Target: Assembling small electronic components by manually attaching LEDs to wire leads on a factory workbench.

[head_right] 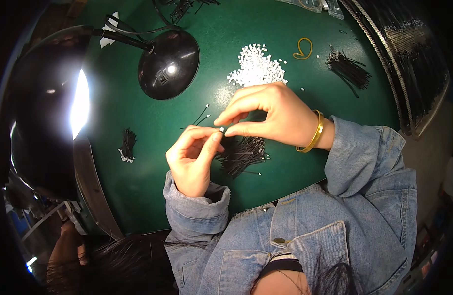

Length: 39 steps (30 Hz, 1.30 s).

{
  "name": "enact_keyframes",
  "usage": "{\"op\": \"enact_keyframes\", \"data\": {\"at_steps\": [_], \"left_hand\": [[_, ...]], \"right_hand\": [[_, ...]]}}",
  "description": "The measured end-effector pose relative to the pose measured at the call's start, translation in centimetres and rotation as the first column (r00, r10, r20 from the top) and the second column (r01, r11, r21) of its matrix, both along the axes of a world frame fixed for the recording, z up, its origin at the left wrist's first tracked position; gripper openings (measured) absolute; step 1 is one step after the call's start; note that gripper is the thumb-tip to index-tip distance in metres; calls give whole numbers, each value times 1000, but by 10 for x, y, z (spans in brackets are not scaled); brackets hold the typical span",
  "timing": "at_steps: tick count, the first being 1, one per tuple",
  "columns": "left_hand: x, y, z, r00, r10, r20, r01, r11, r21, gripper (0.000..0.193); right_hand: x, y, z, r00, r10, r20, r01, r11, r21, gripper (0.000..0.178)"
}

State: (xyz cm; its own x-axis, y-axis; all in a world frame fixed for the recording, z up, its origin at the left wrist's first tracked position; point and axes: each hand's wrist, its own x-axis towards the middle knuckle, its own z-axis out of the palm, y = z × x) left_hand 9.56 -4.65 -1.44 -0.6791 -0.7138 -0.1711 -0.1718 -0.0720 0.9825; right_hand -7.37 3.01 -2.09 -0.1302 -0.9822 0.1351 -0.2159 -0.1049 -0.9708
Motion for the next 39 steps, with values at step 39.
{"op": "enact_keyframes", "data": {"at_steps": [39], "left_hand": [[-3,0,-13,915,-84,395,333,710,-620,10]], "right_hand": [[-14,-12,-16,749,-329,-575,198,939,-280,11]]}}
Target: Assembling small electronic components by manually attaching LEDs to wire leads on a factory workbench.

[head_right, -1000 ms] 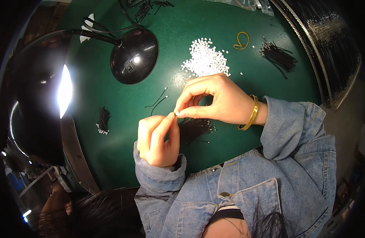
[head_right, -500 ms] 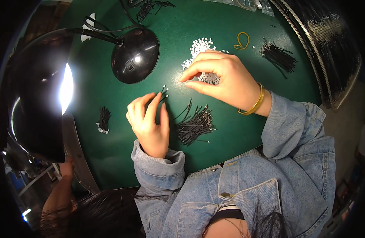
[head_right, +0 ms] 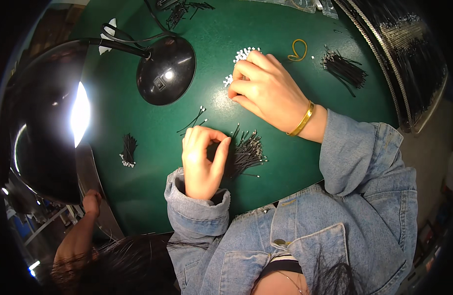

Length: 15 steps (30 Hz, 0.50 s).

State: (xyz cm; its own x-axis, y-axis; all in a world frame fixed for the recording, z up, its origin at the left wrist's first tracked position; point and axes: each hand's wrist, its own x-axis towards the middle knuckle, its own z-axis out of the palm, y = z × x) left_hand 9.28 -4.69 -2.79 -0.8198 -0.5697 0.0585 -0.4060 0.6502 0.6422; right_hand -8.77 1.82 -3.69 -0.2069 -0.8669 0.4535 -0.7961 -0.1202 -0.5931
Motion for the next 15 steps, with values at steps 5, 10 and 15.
{"op": "enact_keyframes", "data": {"at_steps": [5,10,15], "left_hand": [[1,-1,16,951,271,-150,-106,740,665,5],[3,-5,28,939,321,-122,-19,404,915,5],[6,-4,23,937,310,-160,14,424,906,7]], "right_hand": [[7,7,15,813,5,583,-128,977,170,9],[11,12,13,225,-1,974,-453,885,105,10],[15,13,15,117,-60,991,-489,866,110,12]]}}
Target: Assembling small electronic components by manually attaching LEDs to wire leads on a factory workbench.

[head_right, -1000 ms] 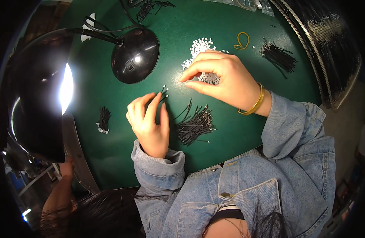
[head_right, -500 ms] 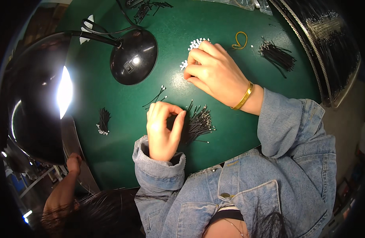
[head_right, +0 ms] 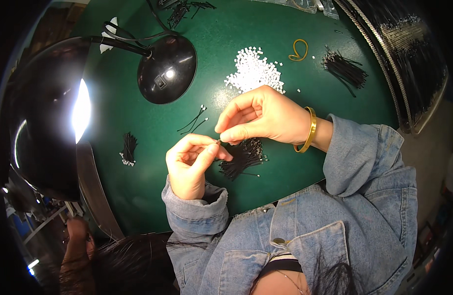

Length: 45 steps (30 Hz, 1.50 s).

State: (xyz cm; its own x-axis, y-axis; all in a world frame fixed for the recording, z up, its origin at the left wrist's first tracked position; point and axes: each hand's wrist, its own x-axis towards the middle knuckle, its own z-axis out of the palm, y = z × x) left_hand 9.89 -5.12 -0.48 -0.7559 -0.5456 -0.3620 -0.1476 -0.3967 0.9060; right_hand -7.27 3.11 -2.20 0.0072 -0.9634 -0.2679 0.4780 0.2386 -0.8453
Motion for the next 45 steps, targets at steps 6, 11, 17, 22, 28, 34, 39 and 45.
{"op": "enact_keyframes", "data": {"at_steps": [6,11,17,22,28,34,39,45], "left_hand": [[0,1,-1,1000,-17,3,17,997,-78,1],[0,2,-4,999,10,-46,-15,994,-111,2],[1,4,-2,1000,5,-28,-10,986,-169,2],[-1,6,0,999,13,-49,-17,996,-84,2],[-1,7,-1,998,14,-58,-17,999,-49,3],[-2,4,-12,999,34,-17,-37,976,-217,6],[-6,-7,-14,967,228,116,-97,744,-661,10],[-10,-3,-19,939,242,244,209,164,-964,14]], "right_hand": [[1,2,-1,995,72,72,-75,997,31,11],[1,1,3,994,86,62,-87,996,13,10],[4,3,0,996,52,-68,-55,997,-52,10],[7,5,-1,987,-4,-162,-18,990,-137,10],[8,6,-1,989,7,-145,-29,988,-152,9],[-1,0,-3,801,-118,-587,-91,945,-315,14],[-11,-14,-13,3,-432,-902,-159,890,-426,22],[-14,-14,-22,-61,-411,-910,-138,906,-400,20]]}}
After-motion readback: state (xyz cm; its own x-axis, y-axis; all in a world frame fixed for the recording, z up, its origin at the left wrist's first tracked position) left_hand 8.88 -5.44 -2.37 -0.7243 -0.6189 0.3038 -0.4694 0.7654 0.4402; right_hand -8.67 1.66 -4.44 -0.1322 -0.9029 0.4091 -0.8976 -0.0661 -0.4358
